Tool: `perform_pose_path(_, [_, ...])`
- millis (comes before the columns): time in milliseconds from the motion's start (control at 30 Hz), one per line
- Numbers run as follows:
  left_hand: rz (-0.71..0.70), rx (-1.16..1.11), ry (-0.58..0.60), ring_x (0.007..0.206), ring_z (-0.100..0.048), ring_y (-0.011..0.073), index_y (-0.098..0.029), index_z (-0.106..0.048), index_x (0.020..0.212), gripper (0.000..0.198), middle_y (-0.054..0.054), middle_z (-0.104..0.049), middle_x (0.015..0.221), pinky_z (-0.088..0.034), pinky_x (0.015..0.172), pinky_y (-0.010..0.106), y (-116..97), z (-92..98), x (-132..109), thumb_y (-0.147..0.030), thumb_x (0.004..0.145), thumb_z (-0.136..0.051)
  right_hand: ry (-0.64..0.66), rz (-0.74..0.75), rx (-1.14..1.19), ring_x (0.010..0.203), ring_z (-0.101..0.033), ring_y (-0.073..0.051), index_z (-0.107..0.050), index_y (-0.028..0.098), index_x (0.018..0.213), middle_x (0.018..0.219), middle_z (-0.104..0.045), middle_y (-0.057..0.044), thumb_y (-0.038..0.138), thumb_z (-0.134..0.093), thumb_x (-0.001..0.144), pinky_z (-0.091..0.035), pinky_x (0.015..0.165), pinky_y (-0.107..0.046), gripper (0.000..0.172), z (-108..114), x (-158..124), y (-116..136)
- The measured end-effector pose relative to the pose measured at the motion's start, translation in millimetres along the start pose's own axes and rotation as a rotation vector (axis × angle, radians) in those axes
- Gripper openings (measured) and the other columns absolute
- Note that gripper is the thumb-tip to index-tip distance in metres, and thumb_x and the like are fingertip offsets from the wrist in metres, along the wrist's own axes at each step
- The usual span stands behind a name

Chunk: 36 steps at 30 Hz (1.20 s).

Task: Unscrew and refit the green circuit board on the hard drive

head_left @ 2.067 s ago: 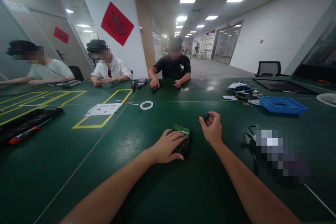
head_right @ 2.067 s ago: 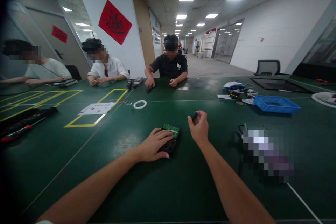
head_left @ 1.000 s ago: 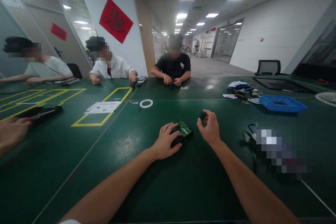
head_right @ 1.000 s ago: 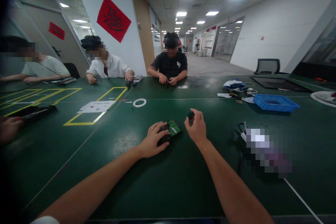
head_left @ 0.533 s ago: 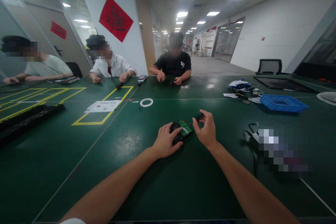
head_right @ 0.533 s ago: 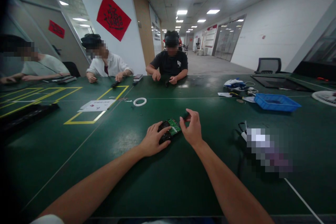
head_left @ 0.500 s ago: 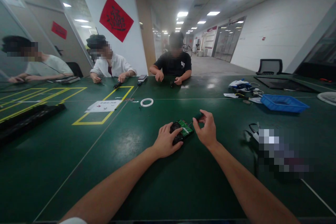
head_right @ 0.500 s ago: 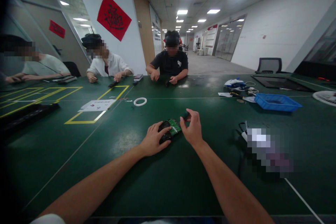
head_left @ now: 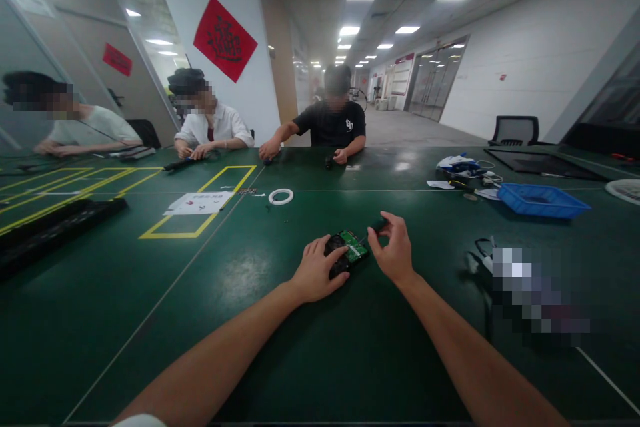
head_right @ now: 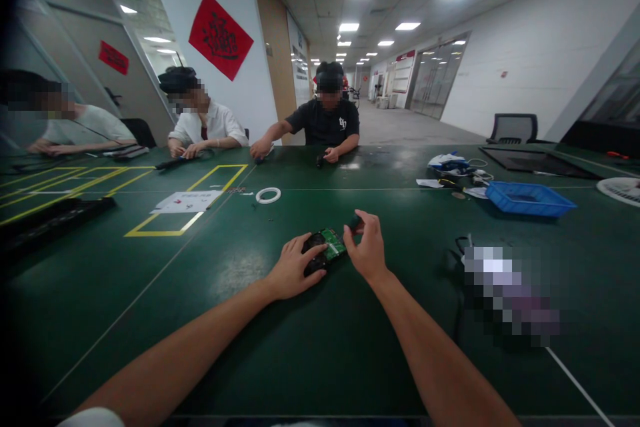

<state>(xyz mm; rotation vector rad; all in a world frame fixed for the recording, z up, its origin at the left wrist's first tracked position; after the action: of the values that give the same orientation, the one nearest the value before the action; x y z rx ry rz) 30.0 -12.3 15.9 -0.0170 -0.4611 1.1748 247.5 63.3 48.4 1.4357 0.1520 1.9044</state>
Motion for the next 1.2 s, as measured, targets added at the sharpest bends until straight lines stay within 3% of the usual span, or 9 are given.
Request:
perform_pose_path(533, [-0.002,0.0,0.005,0.141,-0.031,0.039,-0.033,-0.048,0.147,0.067,0.014,-0.031,0.156,-0.03,0.11,0.06,0.4,0.1,-0.8,-0.056,0.086,-0.065,0.015,-0.021,0.019,0.091,-0.064,-0.022,-0.046,0.024,0.136,0.121,-0.055,-0.012,0.036,-0.061,0.093,-0.063,0.077,-0.041,0.047,0.2,-0.2,-2.2])
perform_pose_path(767, [-0.004,0.001,0.002,0.141,-0.032,0.0384,-0.032,-0.049,0.146,0.066,0.014,-0.033,0.155,-0.03,0.111,0.06,-1.8,1.3,-0.3,-0.055,0.086,-0.064,0.106,-0.059,0.118,0.109,-0.065,-0.025,-0.039,0.025,0.143,0.132,-0.058,-0.013,0.035,-0.05,0.1,-0.057,0.095,-0.048,0.046,-0.9,1.4,0.0])
perform_pose_path(967, [-0.001,0.002,0.005,0.141,-0.031,0.0388,-0.032,-0.049,0.146,0.066,0.014,-0.032,0.155,-0.029,0.111,0.06,-1.1,0.2,0.5,-0.055,0.086,-0.065,0.072,0.012,-0.046,0.092,-0.066,-0.023,-0.049,0.026,0.137,0.117,-0.061,-0.011,0.039,-0.057,0.097,-0.059,0.087,-0.045,0.043,-0.1,2.9,2.4])
perform_pose_path(1200, [0.005,0.004,0.015,0.14,-0.032,0.0385,-0.033,-0.049,0.146,0.067,0.014,-0.032,0.155,-0.029,0.112,0.058,-1.1,-1.1,0.5,-0.053,0.085,-0.066,0.027,0.045,0.026,0.106,-0.066,-0.024,-0.038,0.022,0.147,0.132,-0.057,-0.015,0.032,-0.051,0.1,-0.058,0.091,-0.044,0.05,-8.5,3.4,-4.0])
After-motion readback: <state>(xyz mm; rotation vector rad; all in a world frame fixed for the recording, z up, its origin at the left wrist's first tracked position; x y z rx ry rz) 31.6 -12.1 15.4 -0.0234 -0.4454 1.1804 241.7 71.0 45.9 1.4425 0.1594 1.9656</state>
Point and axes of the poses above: each hand's wrist, its own x-axis towards the middle knuckle, its own z-axis out of the back of the hand, y = z × x, the point moved 1 cm from there along x, towards the middle knuckle
